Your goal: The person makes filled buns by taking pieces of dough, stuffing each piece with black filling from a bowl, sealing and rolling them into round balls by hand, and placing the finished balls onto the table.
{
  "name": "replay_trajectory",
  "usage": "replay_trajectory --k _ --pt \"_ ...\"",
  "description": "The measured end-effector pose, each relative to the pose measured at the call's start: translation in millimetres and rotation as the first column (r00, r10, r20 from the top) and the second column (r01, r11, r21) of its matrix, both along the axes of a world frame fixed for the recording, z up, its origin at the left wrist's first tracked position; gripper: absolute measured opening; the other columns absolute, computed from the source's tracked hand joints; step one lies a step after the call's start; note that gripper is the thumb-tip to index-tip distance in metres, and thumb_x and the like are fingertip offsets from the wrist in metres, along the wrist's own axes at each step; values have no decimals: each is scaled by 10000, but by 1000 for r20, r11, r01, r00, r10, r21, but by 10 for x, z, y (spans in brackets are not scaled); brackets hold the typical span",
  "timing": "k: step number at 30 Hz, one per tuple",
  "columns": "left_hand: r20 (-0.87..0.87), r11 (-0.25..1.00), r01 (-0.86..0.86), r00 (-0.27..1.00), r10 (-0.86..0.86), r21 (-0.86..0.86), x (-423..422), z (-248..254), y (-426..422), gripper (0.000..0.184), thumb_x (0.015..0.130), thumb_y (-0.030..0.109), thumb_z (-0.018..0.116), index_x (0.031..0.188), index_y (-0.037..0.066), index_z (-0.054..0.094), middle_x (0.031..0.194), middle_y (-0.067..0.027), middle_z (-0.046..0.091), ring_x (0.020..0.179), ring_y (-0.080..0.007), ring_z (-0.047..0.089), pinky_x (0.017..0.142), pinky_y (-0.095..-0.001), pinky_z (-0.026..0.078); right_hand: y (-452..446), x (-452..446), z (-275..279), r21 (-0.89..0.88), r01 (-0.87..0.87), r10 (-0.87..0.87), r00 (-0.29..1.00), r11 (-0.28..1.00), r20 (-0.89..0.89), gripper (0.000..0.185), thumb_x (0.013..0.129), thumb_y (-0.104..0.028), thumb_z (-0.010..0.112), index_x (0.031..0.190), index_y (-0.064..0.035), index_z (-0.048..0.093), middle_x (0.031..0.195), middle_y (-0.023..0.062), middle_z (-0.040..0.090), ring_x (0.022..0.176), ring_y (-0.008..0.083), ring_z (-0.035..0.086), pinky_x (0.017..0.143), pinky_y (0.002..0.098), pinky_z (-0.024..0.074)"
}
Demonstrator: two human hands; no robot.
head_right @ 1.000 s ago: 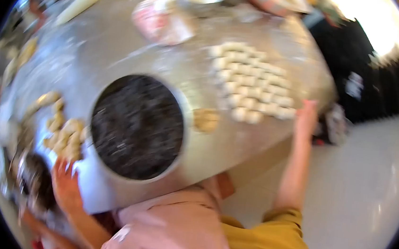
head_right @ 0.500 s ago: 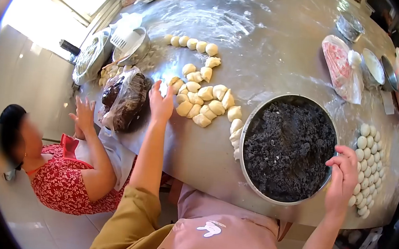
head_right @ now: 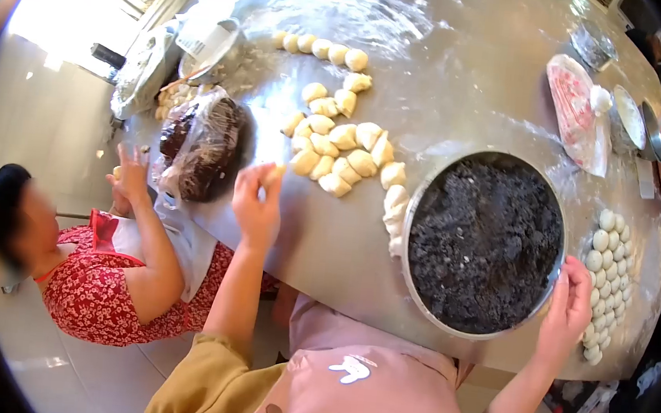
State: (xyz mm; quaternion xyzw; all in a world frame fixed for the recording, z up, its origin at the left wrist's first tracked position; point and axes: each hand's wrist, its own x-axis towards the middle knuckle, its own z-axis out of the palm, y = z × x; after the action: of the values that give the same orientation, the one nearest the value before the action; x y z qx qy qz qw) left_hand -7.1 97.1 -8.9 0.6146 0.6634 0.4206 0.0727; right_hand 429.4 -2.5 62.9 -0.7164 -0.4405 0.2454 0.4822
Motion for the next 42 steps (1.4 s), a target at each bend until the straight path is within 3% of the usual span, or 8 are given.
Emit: replay_trajectory --k 3,11,18,27,34,35,38,42 --pt "-282 985 105 949 -141 -137 199 -242 -584 313 766 77 673 1070 28 618 1069 -157 547 1017 -337 527 853 -392 450 88 10 -11 -16 1 -1 999 1000 48 110 907 -17 531 1001 -6 587 1119 66 580 978 104 532 876 243 420" --pt "-346 971 -3 935 -82 -238 384 -283 -262 87 844 67 551 879 -12 560 969 -189 550 898 -353 518 816 -407 429 415 -299 308 -26 -285 280 913 958 298 171 845 -43 618 1014 -26 625 976 58 625 675 84 549 588 206 444" --pt "-526 969 -4 840 -131 -247 412 -260 -374 420 858 135 534 1238 -41 506 1286 -207 466 1223 -373 396 1028 -451 314 943 -610 329 -111 -698 621 538 707 570 326 818 -85 627 1131 -6 578 1133 155 590 1001 303 580 866 359 471" --pt "-350 894 66 906 -240 -442 293 -138 -496 684 837 340 600 1335 -77 382 1393 -226 364 1312 -386 306 1089 -443 247 1031 -778 211 -354 -716 761 379 602 527 357 800 -186 678 1091 -6 575 1026 162 557 958 337 565 844 400 473" --pt "-95 837 139 971 -221 -529 99 19 -675 226 863 64 570 1050 -57 526 1057 -176 583 963 -306 574 833 -388 466 860 -832 142 -318 -673 673 363 668 645 173 794 -144 669 881 -21 585 845 134 545 786 313 587 709 388 502" --pt "161 821 206 977 -140 -533 117 68 -694 203 876 68 563 1041 -45 529 1024 -156 591 932 -282 586 807 -369 475 844 -822 159 -308 -683 675 366 662 640 171 795 -145 669 879 -23 584 836 134 542 779 314 587 707 390 502" --pt "834 803 460 546 81 -379 316 285 -789 145 920 105 555 1028 11 537 941 -84 609 836 -181 620 723 -300 514 771 -702 175 -276 -699 688 415 660 596 164 791 -152 674 880 -31 611 802 140 561 750 317 590 691 386 497" --pt "969 728 674 -76 236 -125 890 874 -707 226 938 192 544 1100 34 526 983 -103 604 919 -209 617 781 -335 529 727 -473 363 -282 -636 694 630 719 348 209 789 -168 693 959 -50 665 800 135 613 717 272 595 641 321 476"
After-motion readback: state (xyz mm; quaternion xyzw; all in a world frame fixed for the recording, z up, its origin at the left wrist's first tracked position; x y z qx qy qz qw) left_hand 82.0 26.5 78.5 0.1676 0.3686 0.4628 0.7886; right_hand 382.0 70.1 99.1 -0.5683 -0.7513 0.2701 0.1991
